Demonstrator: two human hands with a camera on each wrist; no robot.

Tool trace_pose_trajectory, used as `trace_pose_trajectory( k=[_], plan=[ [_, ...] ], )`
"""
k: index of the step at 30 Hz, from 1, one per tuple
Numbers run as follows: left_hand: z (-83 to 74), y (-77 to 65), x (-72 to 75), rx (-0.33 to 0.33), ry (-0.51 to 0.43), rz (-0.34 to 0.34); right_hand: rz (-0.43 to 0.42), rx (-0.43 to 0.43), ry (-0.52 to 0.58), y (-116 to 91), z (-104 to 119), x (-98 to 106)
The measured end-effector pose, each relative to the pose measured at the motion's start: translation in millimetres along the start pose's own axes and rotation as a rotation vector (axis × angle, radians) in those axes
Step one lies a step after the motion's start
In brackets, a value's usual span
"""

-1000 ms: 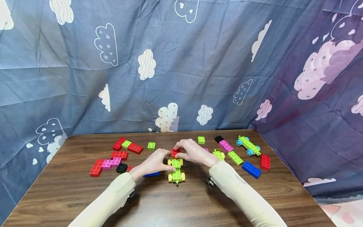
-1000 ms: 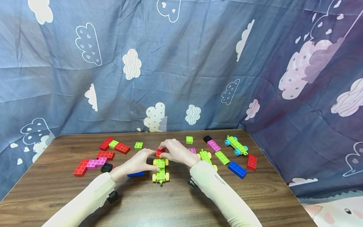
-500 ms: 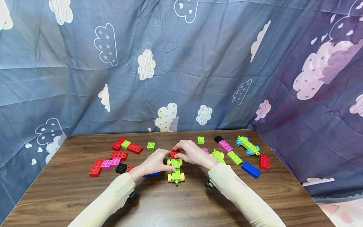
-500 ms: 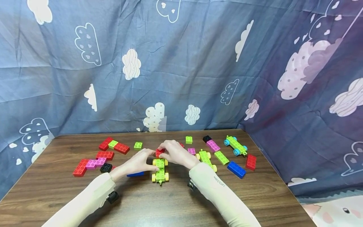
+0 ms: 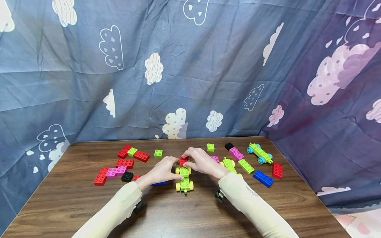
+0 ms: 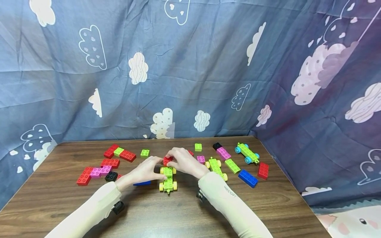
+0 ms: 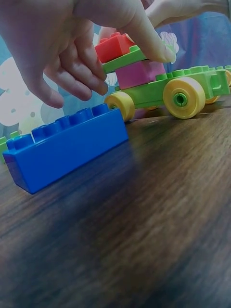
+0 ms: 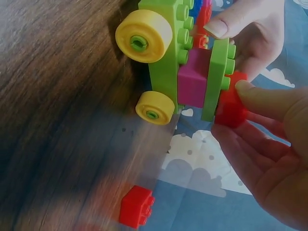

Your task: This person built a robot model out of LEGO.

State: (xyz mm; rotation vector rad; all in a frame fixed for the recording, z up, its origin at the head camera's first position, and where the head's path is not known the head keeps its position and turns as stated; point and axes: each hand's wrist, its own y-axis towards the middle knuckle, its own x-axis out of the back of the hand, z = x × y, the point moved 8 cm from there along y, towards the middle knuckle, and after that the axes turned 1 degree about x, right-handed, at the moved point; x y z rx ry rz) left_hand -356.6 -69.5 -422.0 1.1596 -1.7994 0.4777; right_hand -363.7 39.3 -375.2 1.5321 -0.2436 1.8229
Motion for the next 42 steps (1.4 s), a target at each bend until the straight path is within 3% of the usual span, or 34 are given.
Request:
trace_pose_trajectory(
  k=[7,23,34,42],
  plan=[
    [-0.6,-0.9,0.9,0.000,0.011,-0.008,-0.015,0.003,-0.018,-1,0,-1],
    [3.0,-1.6,-2.3,0.008,-0.018,-0.005,0.007,-0.024,0.145,-7,-15,-1],
    [0.0,0.2,2.0,0.006,-0.010,-0.013,-0.059,-0.050,0.117,-6,-15,7],
    [0.2,-1.7,-0.9,0.001,0.003,-0.005,-0.023,-0.040,0.110,-9,-14,1]
  ],
)
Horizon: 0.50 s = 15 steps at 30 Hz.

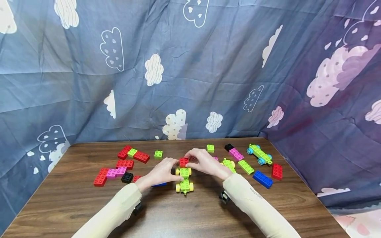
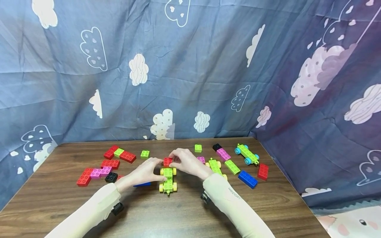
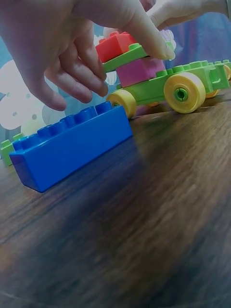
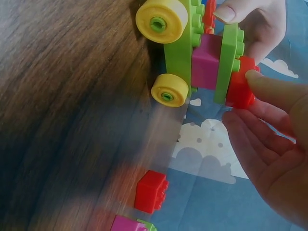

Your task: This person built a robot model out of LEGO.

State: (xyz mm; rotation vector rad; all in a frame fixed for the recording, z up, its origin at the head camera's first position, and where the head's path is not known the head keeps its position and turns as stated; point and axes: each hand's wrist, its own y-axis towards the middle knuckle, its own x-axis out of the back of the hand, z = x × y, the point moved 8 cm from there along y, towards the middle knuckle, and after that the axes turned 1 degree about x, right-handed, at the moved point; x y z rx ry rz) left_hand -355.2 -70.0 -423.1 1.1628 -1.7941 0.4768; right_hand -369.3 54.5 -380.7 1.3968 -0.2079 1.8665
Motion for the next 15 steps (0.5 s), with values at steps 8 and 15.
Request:
trace_pose_trajectory(
  k=[8,15],
  plan=[
    [-4.0,-3.5,-0.5,-0.032,0.049,0.007,0.004,0.009,0.020,-5,-1,2],
    [-7.5,-12.8,-3.9,-0.078,0.138,0.033,-0.009,-0.037,0.017,-12,-13,16]
  ],
)
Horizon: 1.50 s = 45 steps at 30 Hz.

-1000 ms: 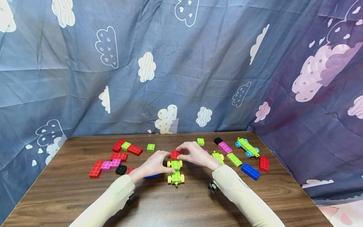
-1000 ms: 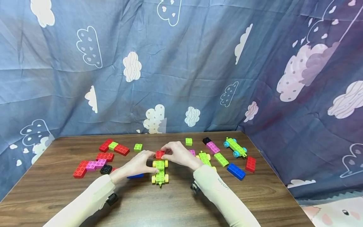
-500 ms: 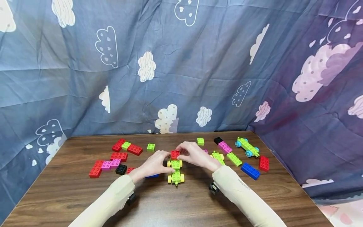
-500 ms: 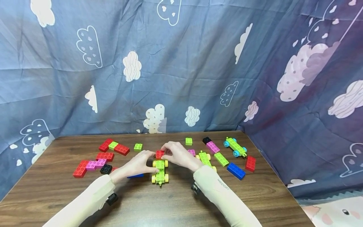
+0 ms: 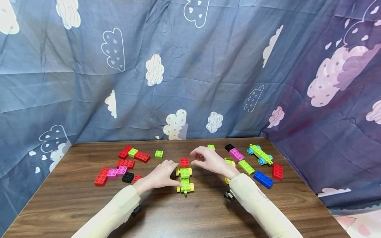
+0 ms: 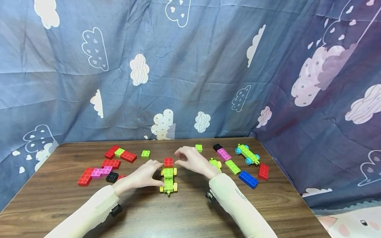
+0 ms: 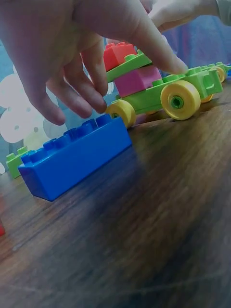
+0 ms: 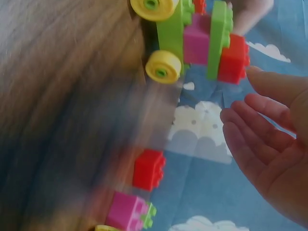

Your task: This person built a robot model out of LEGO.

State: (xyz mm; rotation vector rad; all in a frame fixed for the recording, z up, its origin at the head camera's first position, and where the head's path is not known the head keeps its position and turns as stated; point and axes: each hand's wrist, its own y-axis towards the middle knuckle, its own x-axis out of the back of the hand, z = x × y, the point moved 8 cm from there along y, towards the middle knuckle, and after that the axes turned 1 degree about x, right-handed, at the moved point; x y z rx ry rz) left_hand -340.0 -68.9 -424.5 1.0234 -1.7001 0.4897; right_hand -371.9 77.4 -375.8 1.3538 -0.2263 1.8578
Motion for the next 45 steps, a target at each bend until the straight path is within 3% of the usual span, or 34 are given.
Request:
trace_pose_trajectory(
  k=[11,22,33,45],
  plan=[
    [-4.6,-3.4,-3.9,-0.030,0.092,0.013,-0.009,-0.063,0.038,-15,-19,16],
    [-1.8,4.3,-2.1,-0.032,0.130,-0.001,-0.048,-0.080,-0.085,-51,-45,35],
    [6.1,15.5,-2.0,0.021,0.124,0.034,0.027,-0.186,-0.206,-88,-70,38],
    [14.9,25.9,-3.2,0.039,0.113,0.041,0.103,-0.209,-0.222,-100,-75,34]
  ],
)
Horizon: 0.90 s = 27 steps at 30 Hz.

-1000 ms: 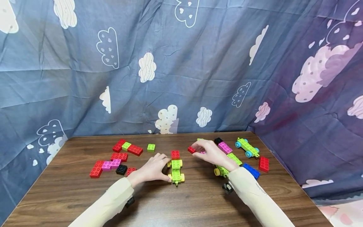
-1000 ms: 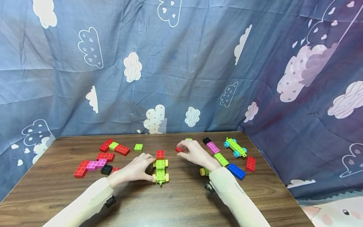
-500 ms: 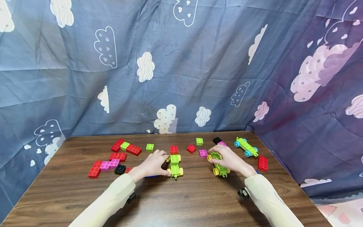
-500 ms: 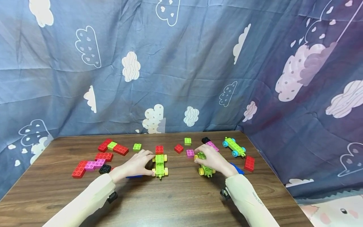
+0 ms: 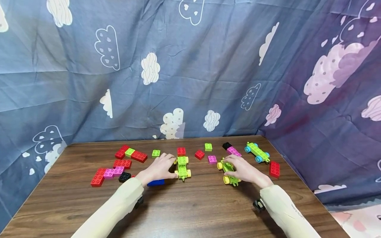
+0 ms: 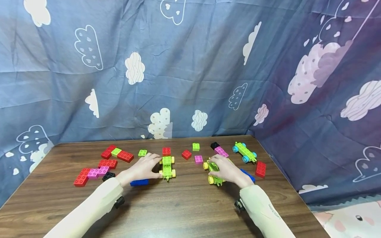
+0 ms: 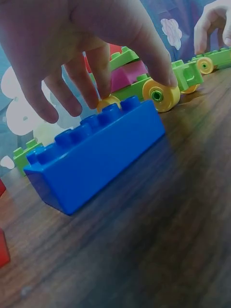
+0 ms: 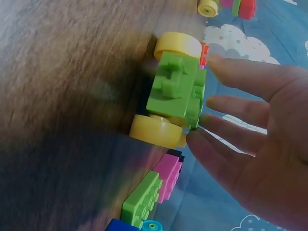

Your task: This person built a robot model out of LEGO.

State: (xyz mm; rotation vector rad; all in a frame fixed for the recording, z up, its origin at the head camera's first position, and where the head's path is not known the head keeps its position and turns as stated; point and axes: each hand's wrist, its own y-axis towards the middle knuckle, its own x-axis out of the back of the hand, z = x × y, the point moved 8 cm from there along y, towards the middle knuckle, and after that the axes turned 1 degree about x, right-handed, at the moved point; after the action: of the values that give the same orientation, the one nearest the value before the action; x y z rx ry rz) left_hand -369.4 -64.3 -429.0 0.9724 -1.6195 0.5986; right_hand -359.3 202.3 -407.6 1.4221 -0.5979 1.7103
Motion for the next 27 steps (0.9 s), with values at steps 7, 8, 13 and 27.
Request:
trace_pose_trajectory(
  k=[7,8,13,27],
  plan=[
    [3.9,3.7,4.4,-0.002,0.004,0.004,0.008,0.031,-0.019,-4,3,6],
    [3.9,3.8,5.1,-0.004,0.004,0.002,0.011,0.033,-0.018,-5,3,7],
    [0.3,4.0,6.5,-0.019,0.021,-0.017,0.060,0.051,-0.021,-10,0,11],
    [2.8,10.3,6.5,-0.026,0.078,-0.044,0.152,0.036,0.022,-17,3,2]
  ],
)
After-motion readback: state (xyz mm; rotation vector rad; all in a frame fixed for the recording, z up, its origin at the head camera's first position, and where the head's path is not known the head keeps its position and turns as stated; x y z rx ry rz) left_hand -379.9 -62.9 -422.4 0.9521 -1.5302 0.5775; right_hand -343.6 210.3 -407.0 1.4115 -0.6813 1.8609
